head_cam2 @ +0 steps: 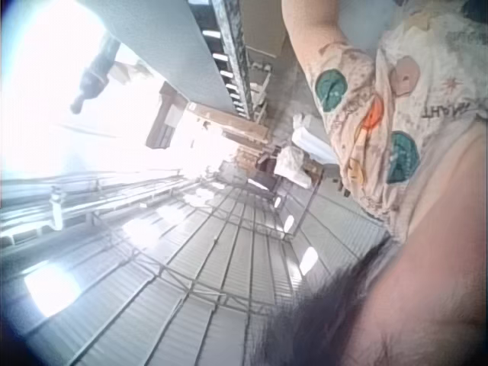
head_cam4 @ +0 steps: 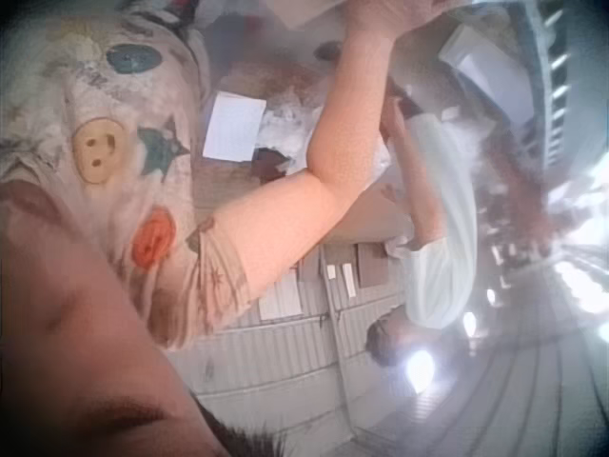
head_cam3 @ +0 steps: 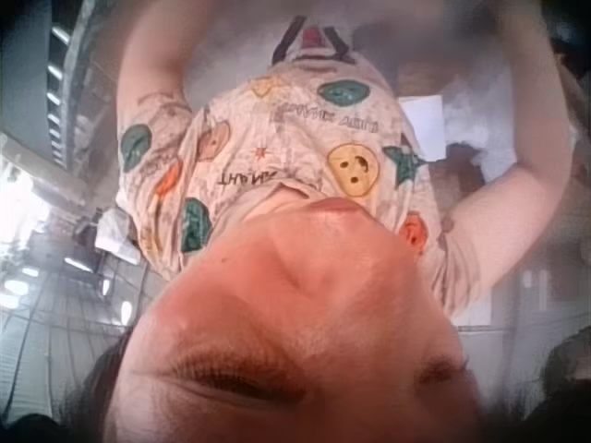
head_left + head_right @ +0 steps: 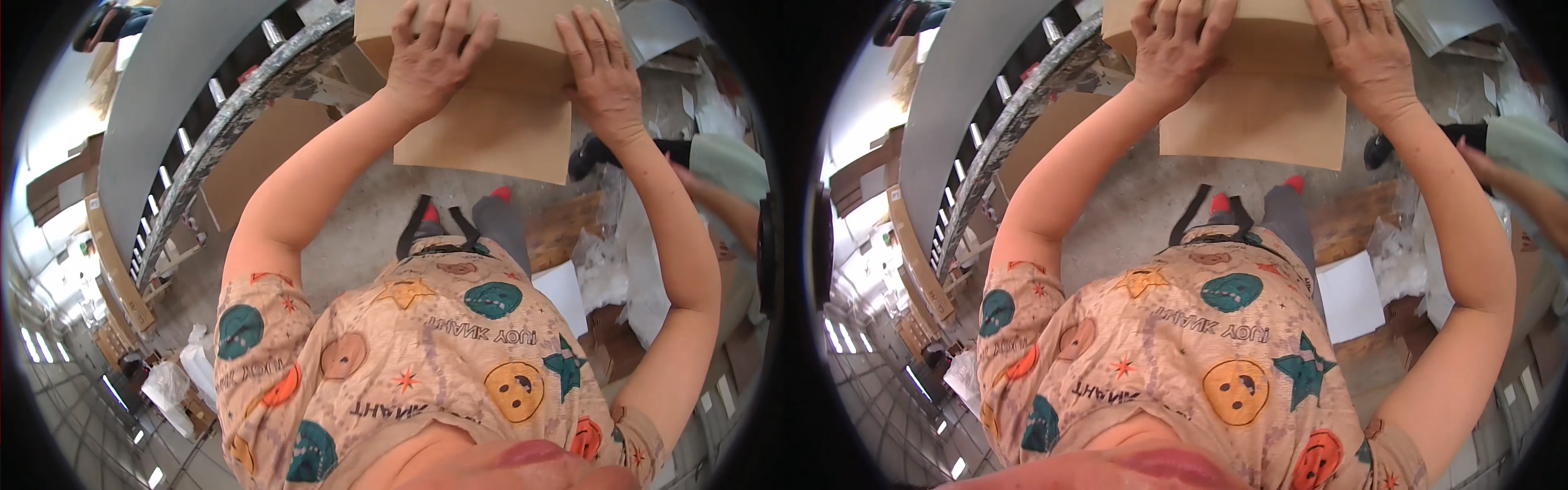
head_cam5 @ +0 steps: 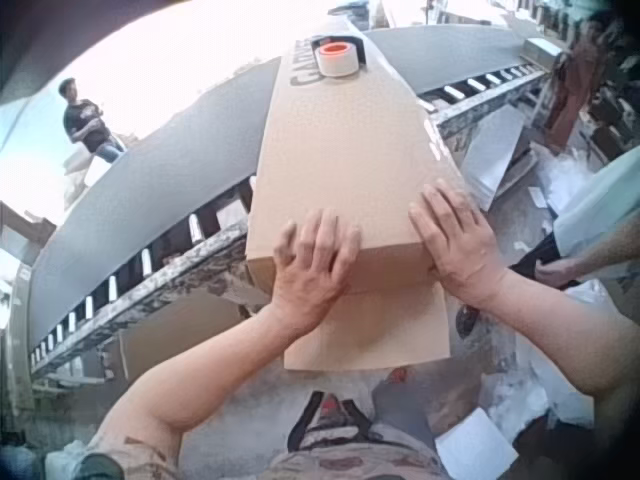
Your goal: The person packs items into a large box on a conveyor belt, folding the flaps and sealing them using a tape dispenser.
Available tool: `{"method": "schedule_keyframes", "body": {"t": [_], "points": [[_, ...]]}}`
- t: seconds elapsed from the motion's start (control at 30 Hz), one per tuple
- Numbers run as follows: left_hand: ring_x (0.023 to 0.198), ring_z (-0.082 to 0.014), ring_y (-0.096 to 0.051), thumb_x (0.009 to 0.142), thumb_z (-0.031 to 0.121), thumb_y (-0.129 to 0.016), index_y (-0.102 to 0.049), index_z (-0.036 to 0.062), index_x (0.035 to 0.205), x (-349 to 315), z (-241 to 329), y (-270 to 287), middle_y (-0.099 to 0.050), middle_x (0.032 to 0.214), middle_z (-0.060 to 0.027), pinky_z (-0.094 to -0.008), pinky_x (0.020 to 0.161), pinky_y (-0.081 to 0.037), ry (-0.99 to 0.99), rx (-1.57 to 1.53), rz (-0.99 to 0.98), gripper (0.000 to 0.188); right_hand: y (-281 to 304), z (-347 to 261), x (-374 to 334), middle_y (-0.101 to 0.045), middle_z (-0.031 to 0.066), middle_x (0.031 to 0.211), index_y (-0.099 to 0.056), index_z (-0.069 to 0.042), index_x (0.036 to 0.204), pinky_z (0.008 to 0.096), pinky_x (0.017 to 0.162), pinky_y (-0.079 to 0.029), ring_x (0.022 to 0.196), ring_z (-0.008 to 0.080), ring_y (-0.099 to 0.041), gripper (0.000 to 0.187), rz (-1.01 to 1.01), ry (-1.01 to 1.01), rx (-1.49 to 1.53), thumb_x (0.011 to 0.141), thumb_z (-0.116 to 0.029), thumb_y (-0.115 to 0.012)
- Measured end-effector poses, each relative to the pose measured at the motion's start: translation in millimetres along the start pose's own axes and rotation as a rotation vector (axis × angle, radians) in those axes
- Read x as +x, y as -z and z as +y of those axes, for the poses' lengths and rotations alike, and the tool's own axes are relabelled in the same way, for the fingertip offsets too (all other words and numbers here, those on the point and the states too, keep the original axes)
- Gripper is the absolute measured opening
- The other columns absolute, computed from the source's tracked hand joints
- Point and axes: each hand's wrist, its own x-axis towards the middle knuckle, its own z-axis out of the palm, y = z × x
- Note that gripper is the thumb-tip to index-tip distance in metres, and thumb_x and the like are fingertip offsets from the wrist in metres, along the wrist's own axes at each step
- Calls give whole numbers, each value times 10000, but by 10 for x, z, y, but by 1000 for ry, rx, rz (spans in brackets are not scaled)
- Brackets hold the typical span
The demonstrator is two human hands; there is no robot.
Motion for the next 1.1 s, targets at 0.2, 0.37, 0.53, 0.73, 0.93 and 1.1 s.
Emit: {"method": "schedule_keyframes", "body": {"t": [0.2, 0.37, 0.53, 0.73, 0.93, 1.1], "points": [[1221, -327, -418, 827, 199, -476, -433, 90, 1294, -12, 106, -37, -435, 1296, -185, -544, 1013, -274, 47, -143, 56, 481, 120, -202, 29, -386, 195, 1345, -367, -24, 1315, 480, 1044, -338, 1273, 392, -361, 971, -36, -66, -35, 440, -93, -781], [1217, -346, -409, 826, 210, -477, -408, 84, 1314, -38, 170, -96, -409, 1308, -195, -574, 1010, -276, 73, -87, 112, 509, 17, -322, -70, -505, 186, 1247, -486, -31, 1251, 421, 982, -406, 1193, 370, -464, 781, 90, -178, -281, 540, -175, -775], [1217, -348, -404, 819, 221, -485, -405, 82, 1317, -161, 93, -116, -412, 1305, -197, -588, 1003, -281, 71, -88, 88, 523, 234, -1045, -531, -562, 162, 1172, -507, -46, 1248, 360, 894, -449, 1085, 268, -560, 517, 343, -431, 315, 793, -185, -711], [1220, -348, -402, 825, 230, -475, -409, 99, 1336, -215, 171, -78, -417, 1300, -196, -607, 989, -289, 79, -50, 102, 532, -406, -1981, -1788, -627, 135, 1080, -488, -1, 1229, 351, 703, -543, 902, 249, -636, 585, -153, -1751, 2159, 903, -485, -530], [1242, -354, -380, 833, 250, -478, -387, 106, 1362, -307, 88, -151, -382, 1329, -203, -625, 1003, -265, 93, 24, 122, 556, -233, -1753, -885, -613, 160, 1086, -493, 16, 1166, 364, 713, -554, 942, 292, -624, 355, 134, -1433, 2115, 920, -238, -524], [1279, -366, -321, 754, 340, -597, -355, 100, 1366, -272, 34, 34, -351, 1358, -188, -607, 1010, -231, 40, -48, 39, 700, 37, -1337, -467, -653, 213, 926, -535, 53, 1051, 340, 686, -550, 807, 304, -662, 267, -46, -1455, 2161, 904, -169, -509]]}}
